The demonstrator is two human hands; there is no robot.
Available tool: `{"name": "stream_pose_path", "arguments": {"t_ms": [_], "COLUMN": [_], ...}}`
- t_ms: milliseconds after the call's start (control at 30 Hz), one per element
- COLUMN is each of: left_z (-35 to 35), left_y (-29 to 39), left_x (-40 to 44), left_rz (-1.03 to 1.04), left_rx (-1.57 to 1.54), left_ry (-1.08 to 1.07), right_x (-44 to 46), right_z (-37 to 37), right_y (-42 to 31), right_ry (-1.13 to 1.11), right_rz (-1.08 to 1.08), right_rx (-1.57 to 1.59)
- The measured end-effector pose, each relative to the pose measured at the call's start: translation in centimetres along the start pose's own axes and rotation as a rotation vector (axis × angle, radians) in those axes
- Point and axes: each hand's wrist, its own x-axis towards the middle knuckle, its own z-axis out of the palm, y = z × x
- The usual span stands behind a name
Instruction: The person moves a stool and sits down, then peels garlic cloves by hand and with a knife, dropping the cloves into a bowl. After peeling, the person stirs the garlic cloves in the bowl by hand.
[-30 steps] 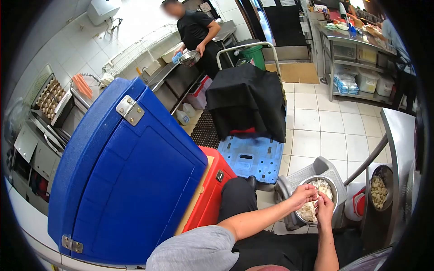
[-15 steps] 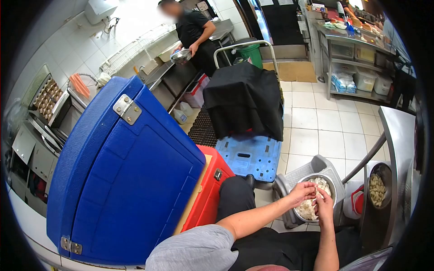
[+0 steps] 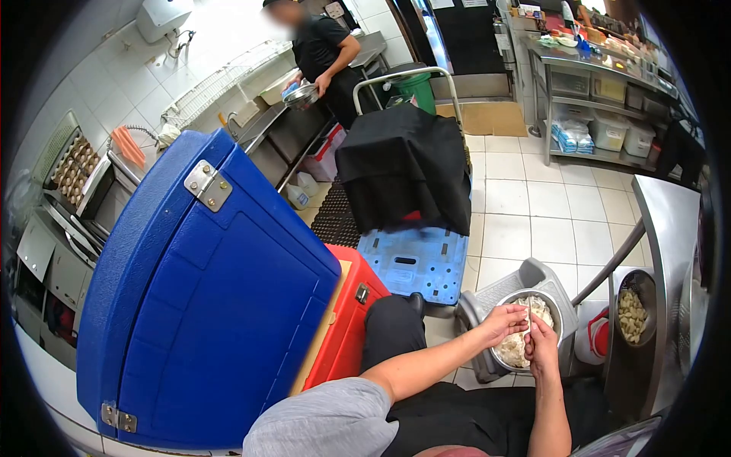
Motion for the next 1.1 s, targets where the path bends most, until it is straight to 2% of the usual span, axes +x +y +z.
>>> {"name": "stream_pose_path", "arguments": {"t_ms": [200, 267, 667, 1100], "left_z": [-0.1, -0.1, -0.2, -0.1], "left_y": [-0.3, -0.1, -0.2, -0.1], "left_x": [-0.1, 0.0, -0.1, -0.4], "left_rz": [-0.002, 0.036, 0.046, 0.059], "left_rx": [-0.02, -0.016, -0.026, 0.053], "left_ry": [-0.017, -0.008, 0.005, 0.005], "right_x": [-0.4, -0.8, -0.7, -0.9], "right_z": [0.3, 1.0, 1.2, 1.4], "right_y": [0.0, -0.7, 0.4, 0.4], "right_ry": [0.048, -0.034, 0.021, -0.027], "right_rz": [0.011, -0.028, 0.011, -0.028], "right_rx": [-0.012, 0.003, 0.108, 0.094]}}
